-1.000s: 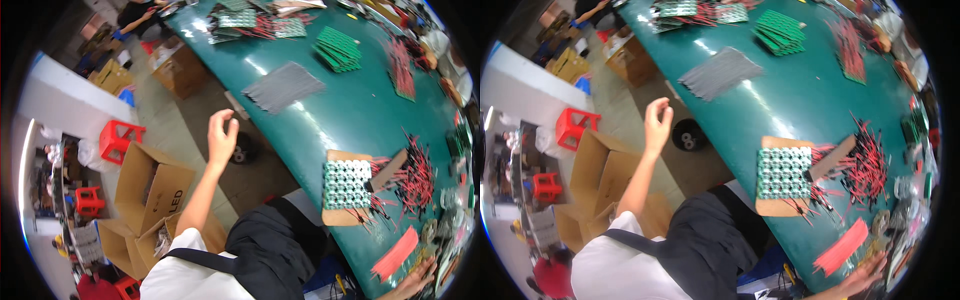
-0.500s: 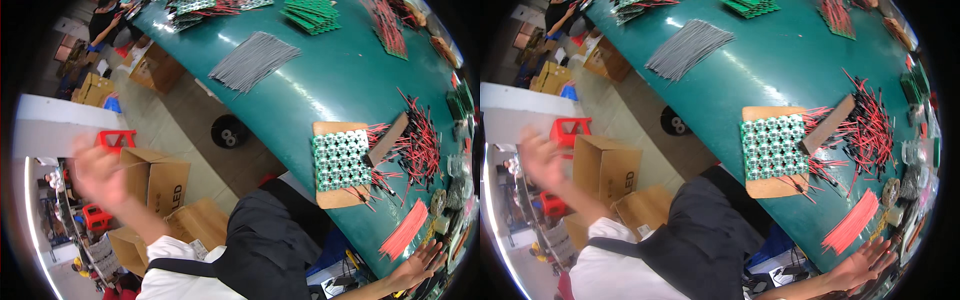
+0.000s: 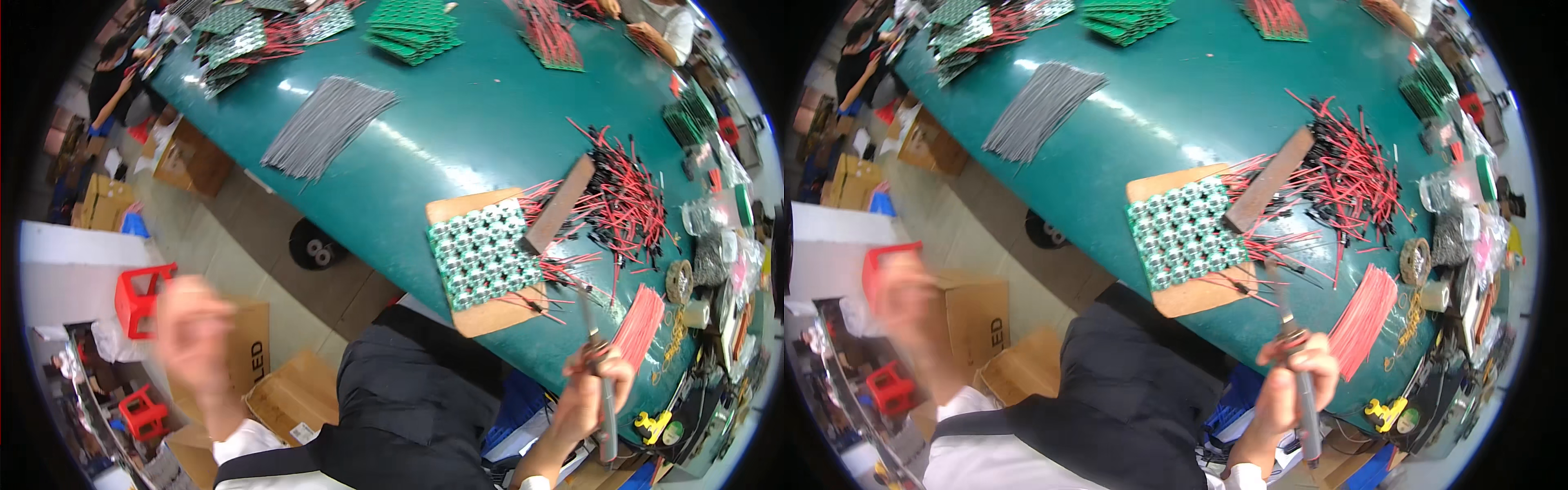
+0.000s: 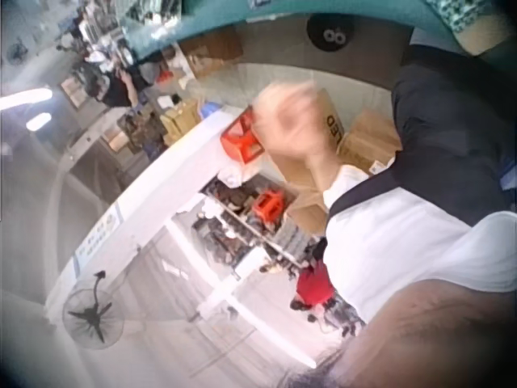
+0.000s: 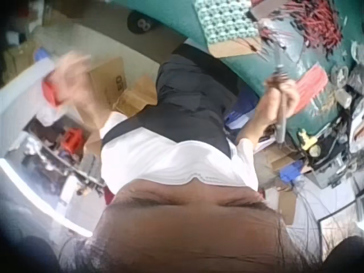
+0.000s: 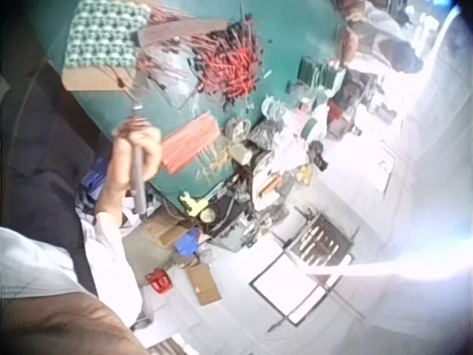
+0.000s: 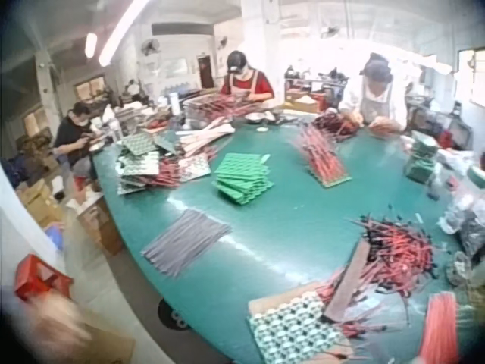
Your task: The person assembles wires and circuit boards with components by hand.
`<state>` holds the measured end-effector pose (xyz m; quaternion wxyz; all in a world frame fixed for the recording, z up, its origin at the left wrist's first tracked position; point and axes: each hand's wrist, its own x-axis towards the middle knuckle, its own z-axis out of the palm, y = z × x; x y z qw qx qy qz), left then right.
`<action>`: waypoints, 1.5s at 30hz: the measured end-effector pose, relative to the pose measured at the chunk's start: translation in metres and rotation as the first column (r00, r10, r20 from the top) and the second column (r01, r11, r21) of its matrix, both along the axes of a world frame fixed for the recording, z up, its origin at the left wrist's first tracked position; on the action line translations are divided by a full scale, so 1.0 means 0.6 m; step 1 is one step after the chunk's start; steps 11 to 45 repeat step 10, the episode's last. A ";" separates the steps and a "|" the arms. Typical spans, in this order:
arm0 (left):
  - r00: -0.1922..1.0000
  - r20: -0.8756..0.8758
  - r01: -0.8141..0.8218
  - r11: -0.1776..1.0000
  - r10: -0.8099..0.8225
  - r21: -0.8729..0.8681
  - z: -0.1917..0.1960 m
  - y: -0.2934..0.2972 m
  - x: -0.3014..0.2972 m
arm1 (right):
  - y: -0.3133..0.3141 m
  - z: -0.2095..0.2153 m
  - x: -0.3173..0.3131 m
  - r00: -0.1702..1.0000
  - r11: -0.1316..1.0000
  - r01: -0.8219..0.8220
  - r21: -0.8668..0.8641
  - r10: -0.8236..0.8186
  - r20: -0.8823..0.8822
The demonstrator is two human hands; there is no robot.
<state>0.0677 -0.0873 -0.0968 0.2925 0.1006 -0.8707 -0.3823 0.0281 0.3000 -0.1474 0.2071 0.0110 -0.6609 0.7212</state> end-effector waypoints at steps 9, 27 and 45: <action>0.788 0.076 0.599 0.788 -0.612 0.141 -0.148 0.215 -0.123 | -0.037 -0.027 0.006 0.983 0.993 -0.077 -0.091 0.091 0.160; 0.786 0.003 0.616 0.784 -0.618 0.082 -0.158 0.213 -0.131 | -0.039 -0.030 0.004 0.979 0.991 -0.111 -0.069 0.121 0.164; 0.786 0.003 0.616 0.784 -0.618 0.082 -0.158 0.213 -0.131 | -0.039 -0.030 0.004 0.979 0.991 -0.111 -0.069 0.121 0.164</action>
